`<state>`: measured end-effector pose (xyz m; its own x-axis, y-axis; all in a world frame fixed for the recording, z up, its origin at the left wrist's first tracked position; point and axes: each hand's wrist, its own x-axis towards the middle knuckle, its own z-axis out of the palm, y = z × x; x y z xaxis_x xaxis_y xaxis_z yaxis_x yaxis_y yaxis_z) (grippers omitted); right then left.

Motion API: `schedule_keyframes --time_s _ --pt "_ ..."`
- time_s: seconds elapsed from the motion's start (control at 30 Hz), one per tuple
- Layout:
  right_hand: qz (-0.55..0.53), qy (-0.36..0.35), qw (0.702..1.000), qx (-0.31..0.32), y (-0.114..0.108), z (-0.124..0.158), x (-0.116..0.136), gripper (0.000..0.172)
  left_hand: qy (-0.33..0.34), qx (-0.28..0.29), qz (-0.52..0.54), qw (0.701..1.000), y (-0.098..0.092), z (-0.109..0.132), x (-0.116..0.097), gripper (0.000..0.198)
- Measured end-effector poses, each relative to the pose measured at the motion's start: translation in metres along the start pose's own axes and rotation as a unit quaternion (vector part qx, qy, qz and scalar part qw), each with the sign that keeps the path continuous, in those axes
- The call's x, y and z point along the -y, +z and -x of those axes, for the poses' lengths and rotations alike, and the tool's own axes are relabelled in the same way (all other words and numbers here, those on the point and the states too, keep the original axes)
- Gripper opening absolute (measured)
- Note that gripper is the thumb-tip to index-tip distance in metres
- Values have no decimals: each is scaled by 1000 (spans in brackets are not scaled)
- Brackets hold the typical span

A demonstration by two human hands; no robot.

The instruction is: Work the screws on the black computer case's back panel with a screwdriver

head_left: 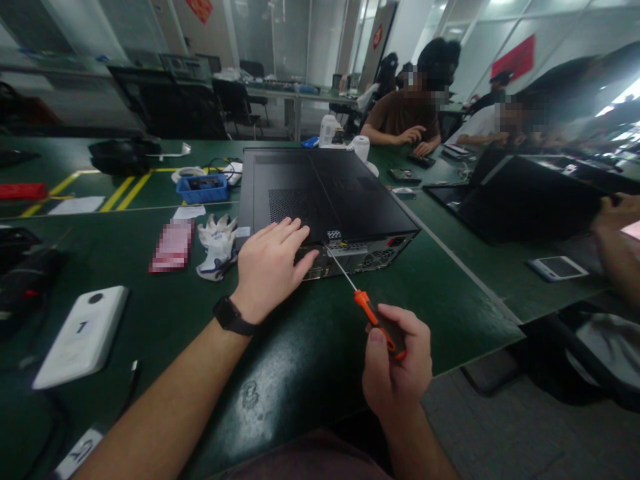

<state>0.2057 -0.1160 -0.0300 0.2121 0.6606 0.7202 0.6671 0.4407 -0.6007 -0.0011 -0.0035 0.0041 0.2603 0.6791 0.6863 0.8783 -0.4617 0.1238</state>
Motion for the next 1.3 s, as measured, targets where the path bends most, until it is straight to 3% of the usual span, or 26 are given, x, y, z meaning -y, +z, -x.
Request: schedule_keyframes --time_s 0.2,0.4,0.83,0.97,1.1,1.3 --pt "19 17 1000 -4 2 2 -3 19 -7 4 7 1000 0 0 0 35" --pt "-19 34 999 13 0 5 -5 25 -7 5 7 1000 0 0 0 35" --pt "-12 -48 999 16 0 -5 2 32 0 -3 5 1000 1 0 1 35" --pt "8 -12 1000 -13 2 0 -3 25 4 -1 2 1000 1 0 1 36" --pt "-2 39 999 2 0 4 -4 21 6 -5 -3 1000 1 0 1 35" --pt "27 -14 1000 0 0 -4 3 26 3 -4 -1 1000 2 0 1 35"
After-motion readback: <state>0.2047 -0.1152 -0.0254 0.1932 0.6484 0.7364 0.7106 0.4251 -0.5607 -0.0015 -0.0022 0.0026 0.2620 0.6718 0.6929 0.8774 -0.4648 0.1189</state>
